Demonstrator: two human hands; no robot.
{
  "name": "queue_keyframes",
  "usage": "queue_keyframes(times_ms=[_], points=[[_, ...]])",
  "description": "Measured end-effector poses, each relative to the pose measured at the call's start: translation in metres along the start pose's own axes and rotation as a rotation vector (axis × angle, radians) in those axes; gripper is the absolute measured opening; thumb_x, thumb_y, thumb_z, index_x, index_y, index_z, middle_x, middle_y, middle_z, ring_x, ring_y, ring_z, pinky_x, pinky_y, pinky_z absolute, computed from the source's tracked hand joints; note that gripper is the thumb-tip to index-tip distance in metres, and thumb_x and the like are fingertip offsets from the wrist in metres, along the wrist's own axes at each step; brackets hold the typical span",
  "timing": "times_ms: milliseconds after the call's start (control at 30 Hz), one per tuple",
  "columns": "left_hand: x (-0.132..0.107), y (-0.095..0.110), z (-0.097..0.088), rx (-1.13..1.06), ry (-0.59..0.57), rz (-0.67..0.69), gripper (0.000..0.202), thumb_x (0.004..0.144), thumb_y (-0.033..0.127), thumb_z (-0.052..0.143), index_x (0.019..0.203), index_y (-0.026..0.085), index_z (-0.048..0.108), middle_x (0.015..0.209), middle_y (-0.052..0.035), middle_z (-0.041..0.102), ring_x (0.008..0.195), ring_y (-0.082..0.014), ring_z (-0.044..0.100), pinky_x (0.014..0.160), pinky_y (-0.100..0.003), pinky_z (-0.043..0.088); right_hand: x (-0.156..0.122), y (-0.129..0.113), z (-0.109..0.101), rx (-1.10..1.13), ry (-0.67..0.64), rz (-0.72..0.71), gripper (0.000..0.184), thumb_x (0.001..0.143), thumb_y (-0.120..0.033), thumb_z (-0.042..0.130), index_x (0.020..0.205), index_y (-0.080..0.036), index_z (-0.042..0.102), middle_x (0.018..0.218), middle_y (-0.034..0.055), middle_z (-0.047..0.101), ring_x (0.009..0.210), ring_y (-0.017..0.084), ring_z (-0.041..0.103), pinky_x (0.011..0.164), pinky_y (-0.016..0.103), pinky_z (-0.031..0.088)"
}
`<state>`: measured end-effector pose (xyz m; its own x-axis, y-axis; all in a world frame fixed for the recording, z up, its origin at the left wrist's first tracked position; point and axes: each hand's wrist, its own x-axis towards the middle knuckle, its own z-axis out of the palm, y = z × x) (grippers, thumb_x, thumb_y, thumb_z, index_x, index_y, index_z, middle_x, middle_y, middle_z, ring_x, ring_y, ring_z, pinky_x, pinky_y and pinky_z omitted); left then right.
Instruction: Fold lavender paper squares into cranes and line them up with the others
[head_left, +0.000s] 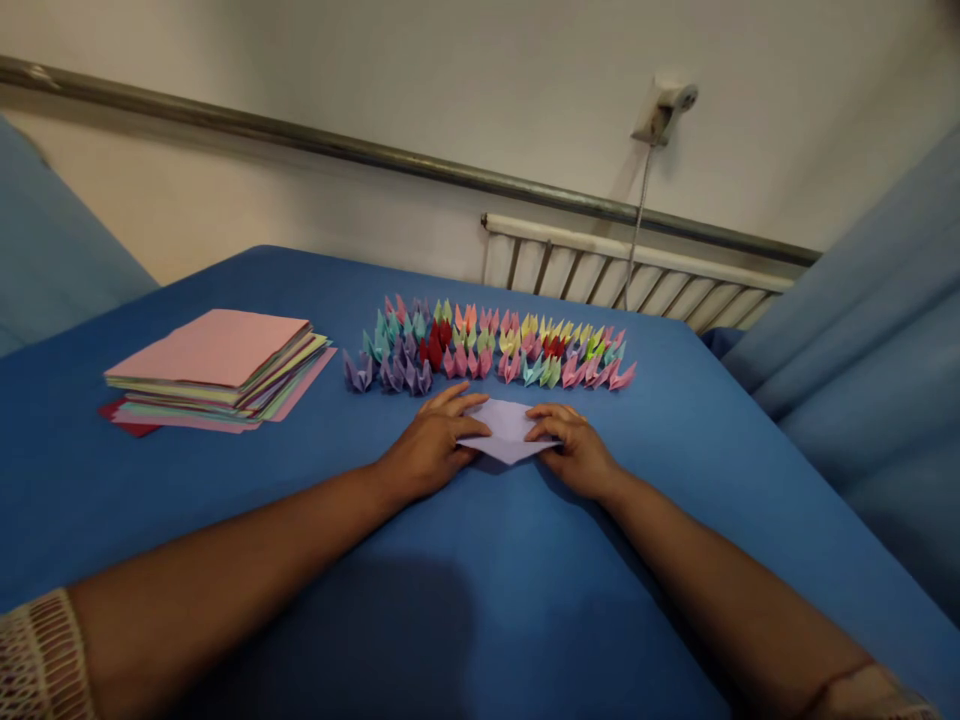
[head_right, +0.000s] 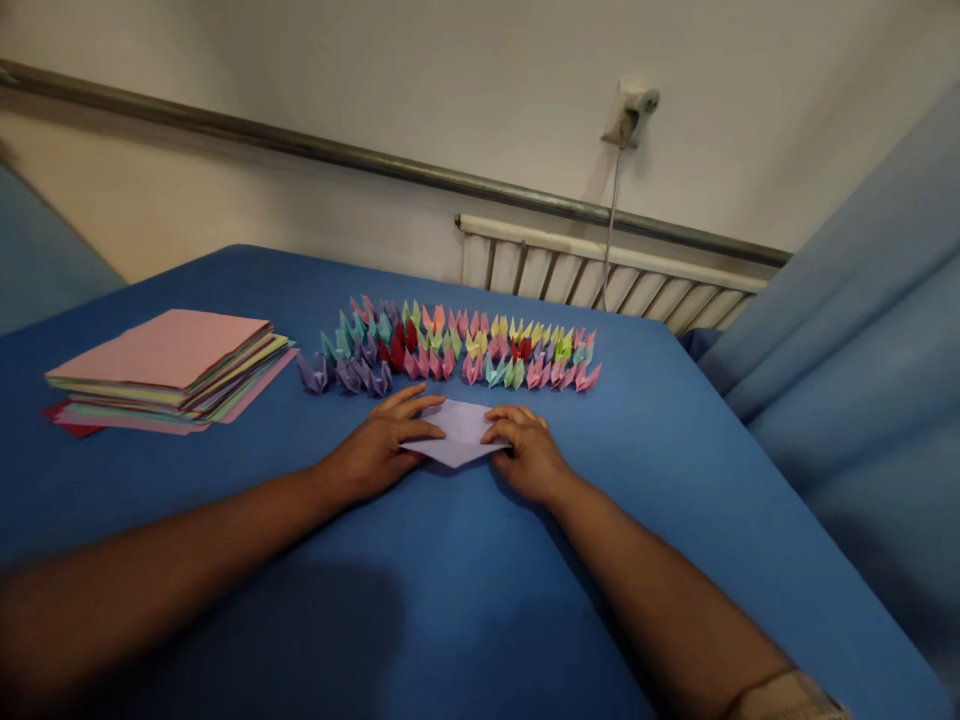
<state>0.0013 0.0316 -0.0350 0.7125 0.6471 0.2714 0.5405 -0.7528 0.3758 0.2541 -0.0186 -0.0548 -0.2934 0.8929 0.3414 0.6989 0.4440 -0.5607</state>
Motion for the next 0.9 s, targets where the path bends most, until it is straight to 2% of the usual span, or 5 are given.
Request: queue_keyframes(times_ms=[167,367,667,767,900], points=[[0.009,-0.005,0.001,-0.091,0.012,-0.156,0.029,0.09,0.04,0.054,0.091,0.02,0.074,0.134,-0.0065,0.059,0.135,-0.0265,0.041,0.113,-0.047,0.033,0.003,0.004,0.005,0.106,0.07,0.13,0.019,0.084,-0.027,0.06,0.099,-0.022,0.07,0.109,0.0067,0.068,0.102,0.022,0.061,0.093,0.04,0.046],[0.013,-0.006,0.0,-0.09,-0.02,-0.223,0.031,0.082,0.044,0.063,0.095,0.017,0.073,0.135,-0.009,0.059,0.136,-0.0299,0.039,0.113,-0.046,0.032,0.005,0.008,0.007,0.087,0.091,0.209,0.023,0.086,-0.031,0.058,0.101,-0.02,0.072,0.104,0.0069,0.069,0.099,0.023,0.061,0.091,0.038,0.047],[0.014,-0.007,-0.002,-0.037,0.043,-0.197,0.033,0.083,0.048,0.062,0.067,0.019,0.062,0.086,-0.0063,0.07,0.11,-0.0277,0.058,0.101,-0.042,0.041,0.004,-0.001,-0.002,-0.165,0.035,0.345,0.014,0.081,-0.028,0.06,0.071,-0.018,0.065,0.102,0.0091,0.066,0.096,0.023,0.059,0.086,0.037,0.047],[0.013,-0.003,0.0,0.078,0.085,-0.254,0.038,0.079,0.045,0.068,0.103,0.016,0.063,0.115,-0.0119,0.065,0.116,-0.0305,0.055,0.101,-0.045,0.042,0.001,-0.011,-0.004,-0.297,0.038,0.378,0.016,0.079,-0.029,0.061,0.087,-0.016,0.064,0.121,0.0154,0.06,0.111,0.029,0.056,0.094,0.043,0.045],[0.01,0.009,0.005,0.196,0.06,-0.12,0.058,0.088,0.029,0.056,0.142,0.016,0.038,0.153,-0.0136,0.034,0.144,-0.0303,0.024,0.115,-0.048,0.023,-0.003,-0.025,0.002,-0.411,0.087,0.285,0.062,0.08,-0.024,0.057,0.138,-0.006,0.041,0.152,0.0229,0.03,0.138,0.036,0.033,0.107,0.053,0.034]])
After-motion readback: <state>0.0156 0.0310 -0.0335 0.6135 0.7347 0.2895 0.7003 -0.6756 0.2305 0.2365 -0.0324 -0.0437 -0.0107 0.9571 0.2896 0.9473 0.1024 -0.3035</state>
